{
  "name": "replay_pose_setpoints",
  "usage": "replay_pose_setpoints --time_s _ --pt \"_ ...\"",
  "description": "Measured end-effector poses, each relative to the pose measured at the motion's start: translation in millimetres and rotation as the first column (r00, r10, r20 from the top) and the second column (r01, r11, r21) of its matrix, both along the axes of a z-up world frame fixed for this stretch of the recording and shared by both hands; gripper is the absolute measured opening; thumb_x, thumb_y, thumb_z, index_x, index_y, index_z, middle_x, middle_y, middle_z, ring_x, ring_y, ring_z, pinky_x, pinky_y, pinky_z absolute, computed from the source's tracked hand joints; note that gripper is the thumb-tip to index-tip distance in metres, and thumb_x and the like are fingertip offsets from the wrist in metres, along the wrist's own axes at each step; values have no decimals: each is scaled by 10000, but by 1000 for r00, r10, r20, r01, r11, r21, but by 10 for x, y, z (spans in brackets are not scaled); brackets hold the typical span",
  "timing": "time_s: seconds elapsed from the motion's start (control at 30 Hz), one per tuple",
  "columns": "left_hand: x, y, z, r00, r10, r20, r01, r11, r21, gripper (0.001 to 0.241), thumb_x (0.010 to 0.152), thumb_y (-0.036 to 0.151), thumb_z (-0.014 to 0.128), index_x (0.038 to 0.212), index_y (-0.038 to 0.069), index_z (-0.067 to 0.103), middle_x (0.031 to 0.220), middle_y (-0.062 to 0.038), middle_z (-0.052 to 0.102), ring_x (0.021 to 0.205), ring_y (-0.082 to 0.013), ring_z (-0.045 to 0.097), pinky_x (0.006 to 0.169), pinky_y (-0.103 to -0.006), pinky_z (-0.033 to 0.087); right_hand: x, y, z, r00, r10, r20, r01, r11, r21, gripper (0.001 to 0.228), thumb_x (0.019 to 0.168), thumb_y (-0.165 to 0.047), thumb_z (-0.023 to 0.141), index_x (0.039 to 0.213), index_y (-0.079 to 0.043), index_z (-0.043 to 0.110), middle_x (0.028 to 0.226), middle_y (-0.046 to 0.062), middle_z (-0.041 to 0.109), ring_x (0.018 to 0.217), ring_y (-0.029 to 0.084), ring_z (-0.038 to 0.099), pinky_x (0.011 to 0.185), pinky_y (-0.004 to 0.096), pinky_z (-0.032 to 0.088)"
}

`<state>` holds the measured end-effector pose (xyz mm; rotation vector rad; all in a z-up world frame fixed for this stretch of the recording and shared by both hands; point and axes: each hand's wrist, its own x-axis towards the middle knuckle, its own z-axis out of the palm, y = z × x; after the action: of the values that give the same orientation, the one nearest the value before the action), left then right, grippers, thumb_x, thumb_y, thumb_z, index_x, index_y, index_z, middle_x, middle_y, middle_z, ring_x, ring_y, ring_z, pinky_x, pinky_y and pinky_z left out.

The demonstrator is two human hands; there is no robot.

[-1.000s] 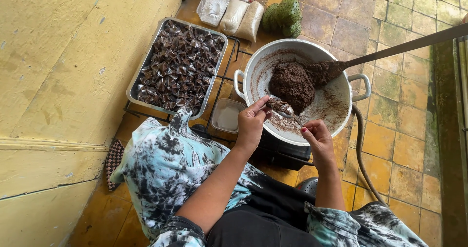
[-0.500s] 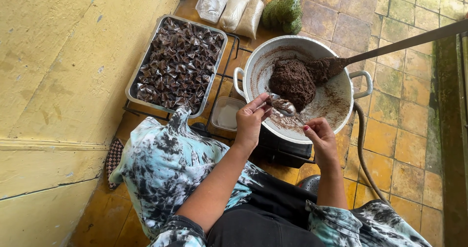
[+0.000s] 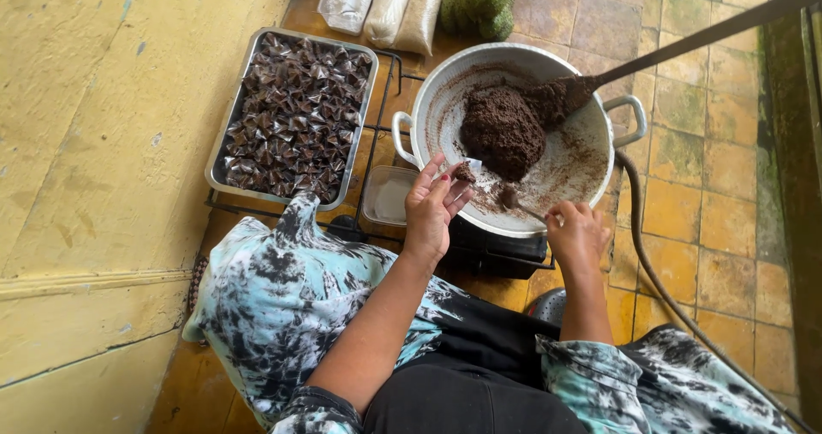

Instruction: Filling small plastic wrappers with a dark food paste using a spoon

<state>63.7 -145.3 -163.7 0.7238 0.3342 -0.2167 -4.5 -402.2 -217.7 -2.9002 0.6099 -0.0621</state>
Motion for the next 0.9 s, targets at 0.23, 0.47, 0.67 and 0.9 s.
replay_pose_setpoints --time_s 0.23,0.47,0.67,0.9 --pt "-128 -146 -230 993 -88 -84 82 994 -78 442 1023 102 564 1463 141 552 1328 -137 672 1108 -236 717 968 -394 597 64 876 695 968 -105 228 -162 432 887 296 973 -139 691 1265 -99 719 1067 130 750 1010 172 684 886 329 546" --pt "-206 -189 -370 978 -144 -149 132 988 -84 389 1016 131 590 1405 124 579 1315 -116 683 1117 -262 718 973 -407 591 143 1056 565 947 -270 175 -188 -25 982 384 882 32 696 1264 32 651 908 117 711 758 158 700 735 259 599" --pt "-196 -145 -334 964 -189 -187 208 974 88 222 1010 220 646 1205 119 678 1181 -123 743 990 -335 758 854 -498 628 160 931 398 936 -272 223 -207 88 974 364 826 62 702 1186 13 723 833 83 675 714 121 665 707 247 589" --pt "-174 -109 -183 961 -222 -163 261 926 273 205 995 194 648 1153 64 664 1028 -119 723 856 -330 774 716 -457 660 148 950 565 879 -123 461 -410 299 862 347 831 68 663 1133 -46 788 818 66 518 763 120 565 750 275 521"
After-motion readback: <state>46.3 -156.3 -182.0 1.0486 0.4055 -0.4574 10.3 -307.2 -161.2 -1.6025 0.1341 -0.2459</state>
